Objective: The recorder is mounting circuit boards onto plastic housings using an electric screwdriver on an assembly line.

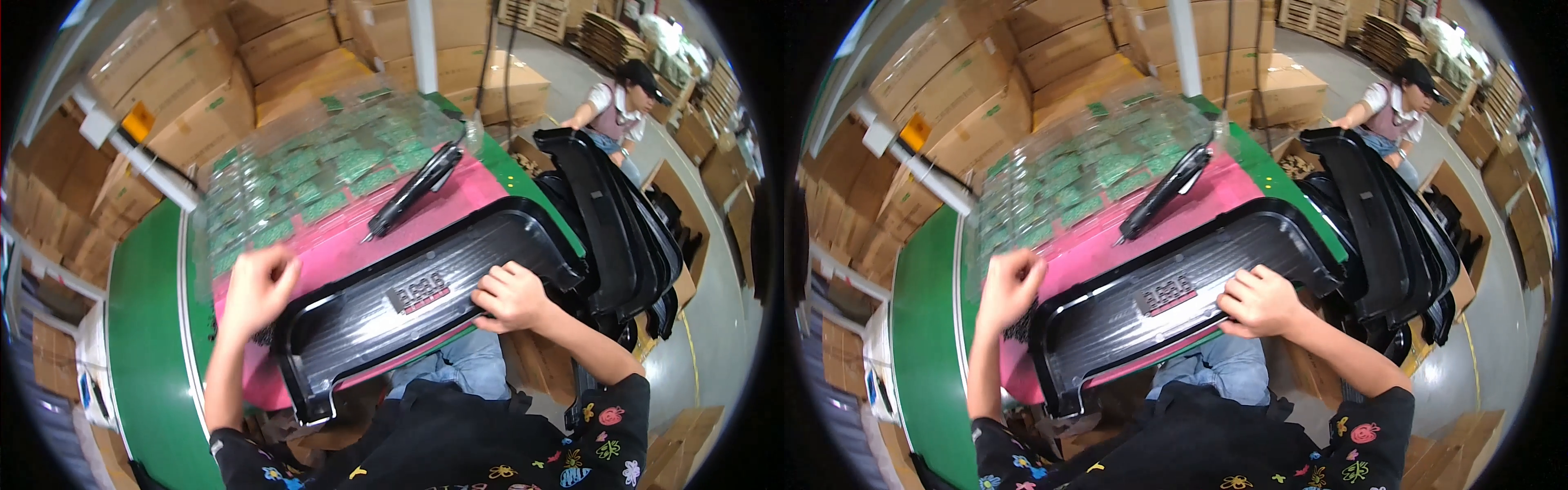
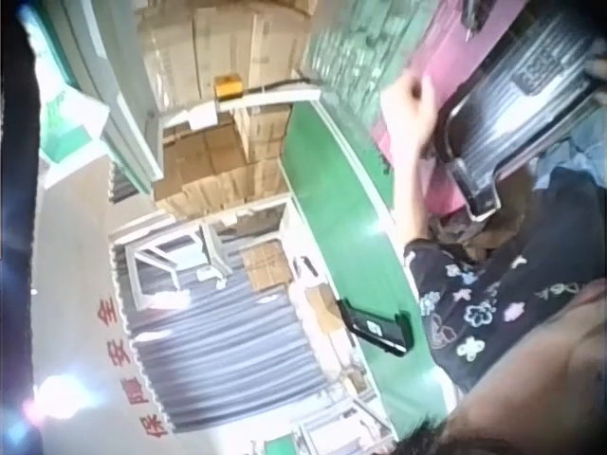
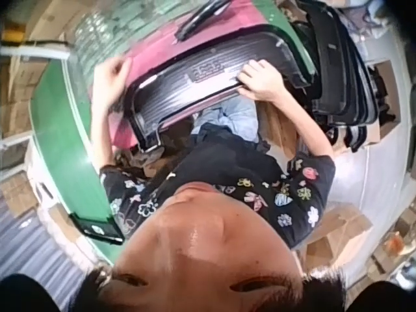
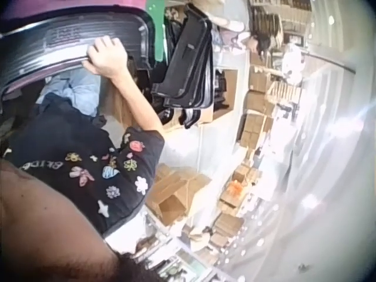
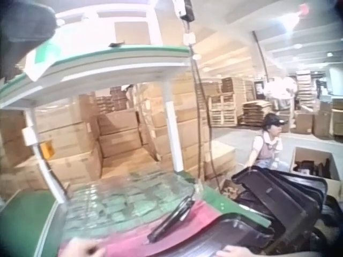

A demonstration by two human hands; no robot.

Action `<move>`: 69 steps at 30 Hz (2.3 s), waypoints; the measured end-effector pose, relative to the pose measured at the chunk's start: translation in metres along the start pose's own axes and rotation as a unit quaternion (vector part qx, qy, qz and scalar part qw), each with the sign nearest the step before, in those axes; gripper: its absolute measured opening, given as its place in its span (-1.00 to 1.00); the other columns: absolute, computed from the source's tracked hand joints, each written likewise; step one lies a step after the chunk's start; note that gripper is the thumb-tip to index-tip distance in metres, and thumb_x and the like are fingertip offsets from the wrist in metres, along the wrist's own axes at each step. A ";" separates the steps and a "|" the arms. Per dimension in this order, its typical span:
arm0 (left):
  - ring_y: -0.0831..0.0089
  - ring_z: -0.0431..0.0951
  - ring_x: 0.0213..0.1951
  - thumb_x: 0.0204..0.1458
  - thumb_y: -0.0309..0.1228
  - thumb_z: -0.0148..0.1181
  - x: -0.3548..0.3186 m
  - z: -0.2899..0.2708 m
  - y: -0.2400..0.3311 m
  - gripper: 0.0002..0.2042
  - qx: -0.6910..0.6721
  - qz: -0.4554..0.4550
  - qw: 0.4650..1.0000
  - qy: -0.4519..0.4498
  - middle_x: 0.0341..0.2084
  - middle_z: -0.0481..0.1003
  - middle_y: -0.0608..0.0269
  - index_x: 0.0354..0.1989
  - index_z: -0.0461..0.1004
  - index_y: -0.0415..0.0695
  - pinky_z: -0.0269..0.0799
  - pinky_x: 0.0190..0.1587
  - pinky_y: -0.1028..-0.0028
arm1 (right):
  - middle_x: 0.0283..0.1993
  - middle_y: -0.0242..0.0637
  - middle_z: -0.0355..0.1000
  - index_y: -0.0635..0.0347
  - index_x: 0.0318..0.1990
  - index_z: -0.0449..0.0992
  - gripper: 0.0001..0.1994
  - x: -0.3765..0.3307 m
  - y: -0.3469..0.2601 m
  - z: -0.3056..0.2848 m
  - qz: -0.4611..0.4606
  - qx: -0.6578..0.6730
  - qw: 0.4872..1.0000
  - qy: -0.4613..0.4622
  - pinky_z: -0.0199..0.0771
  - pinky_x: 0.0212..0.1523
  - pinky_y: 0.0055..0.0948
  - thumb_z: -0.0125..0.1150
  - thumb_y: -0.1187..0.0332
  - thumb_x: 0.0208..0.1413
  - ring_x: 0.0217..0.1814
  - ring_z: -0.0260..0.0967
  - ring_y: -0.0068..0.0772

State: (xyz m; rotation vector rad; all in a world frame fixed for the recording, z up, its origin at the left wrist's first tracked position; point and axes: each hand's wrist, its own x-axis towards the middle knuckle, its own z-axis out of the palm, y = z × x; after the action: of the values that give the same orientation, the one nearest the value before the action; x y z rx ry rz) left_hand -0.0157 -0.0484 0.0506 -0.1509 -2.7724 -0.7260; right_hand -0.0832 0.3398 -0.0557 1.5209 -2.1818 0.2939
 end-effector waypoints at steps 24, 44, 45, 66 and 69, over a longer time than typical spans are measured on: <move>0.12 0.33 0.25 0.21 -0.27 0.10 0.540 0.293 -0.081 -0.47 -0.009 0.395 0.917 -0.050 0.23 0.34 -0.07 0.32 0.24 -0.24 0.19 0.31 0.31 | -0.49 -0.40 0.23 0.01 -0.61 0.25 -0.61 -0.015 -0.007 0.049 0.063 -0.154 0.956 0.242 0.12 -0.50 -0.31 0.17 -0.08 -0.20 -0.45 0.27 -0.31; 0.41 0.38 0.21 0.25 -0.29 0.13 0.316 -0.026 -0.272 -0.57 -0.443 -0.113 0.879 0.133 0.19 0.41 0.18 0.23 0.38 -0.25 0.25 0.19 0.47 | -0.24 -0.41 0.50 -0.06 -0.38 0.58 -0.79 -0.058 -0.063 0.001 0.314 -0.129 0.913 0.227 0.38 -0.24 -0.15 0.27 0.19 -0.25 -0.31 0.46 -0.30; 0.40 0.36 0.23 0.26 -0.27 0.12 0.289 -0.030 -0.246 -0.56 -0.447 -0.092 0.879 0.138 0.21 0.39 0.17 0.24 0.37 -0.25 0.22 0.23 0.45 | -0.27 -0.44 0.53 0.00 -0.47 0.59 -0.82 -0.083 -0.076 -0.019 0.430 -0.132 0.856 0.256 0.39 -0.28 -0.11 0.27 0.22 -0.31 -0.41 0.46 -0.27; 0.41 0.37 0.19 0.30 -0.34 0.04 0.026 -0.133 -0.204 -0.59 -0.420 -0.118 0.846 0.308 0.20 0.38 0.16 0.25 0.34 -0.30 0.24 0.18 0.44 | -0.30 -0.33 0.44 0.22 -0.11 0.43 -0.71 -0.294 -0.052 -0.094 0.747 0.273 0.386 0.468 0.45 -0.61 -0.46 0.08 0.26 0.07 -0.41 0.45 -0.47; 0.38 0.36 0.21 0.31 -0.35 0.01 0.014 -0.127 -0.205 -0.58 -0.431 -0.129 0.834 0.319 0.21 0.37 0.16 0.27 0.31 -0.30 0.23 0.20 0.39 | -0.29 -0.36 0.49 0.22 0.14 0.41 -0.60 -0.333 -0.005 -0.137 0.808 0.204 0.484 0.267 0.45 -0.50 -0.57 0.12 0.25 0.18 -0.31 0.48 -0.63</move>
State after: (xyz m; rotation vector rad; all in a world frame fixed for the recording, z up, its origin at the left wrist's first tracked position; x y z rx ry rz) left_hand -0.0335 -0.2889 0.0659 0.2618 -1.6825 -1.6884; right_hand 0.0497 0.6719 -0.0982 -1.0336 -2.1786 1.5971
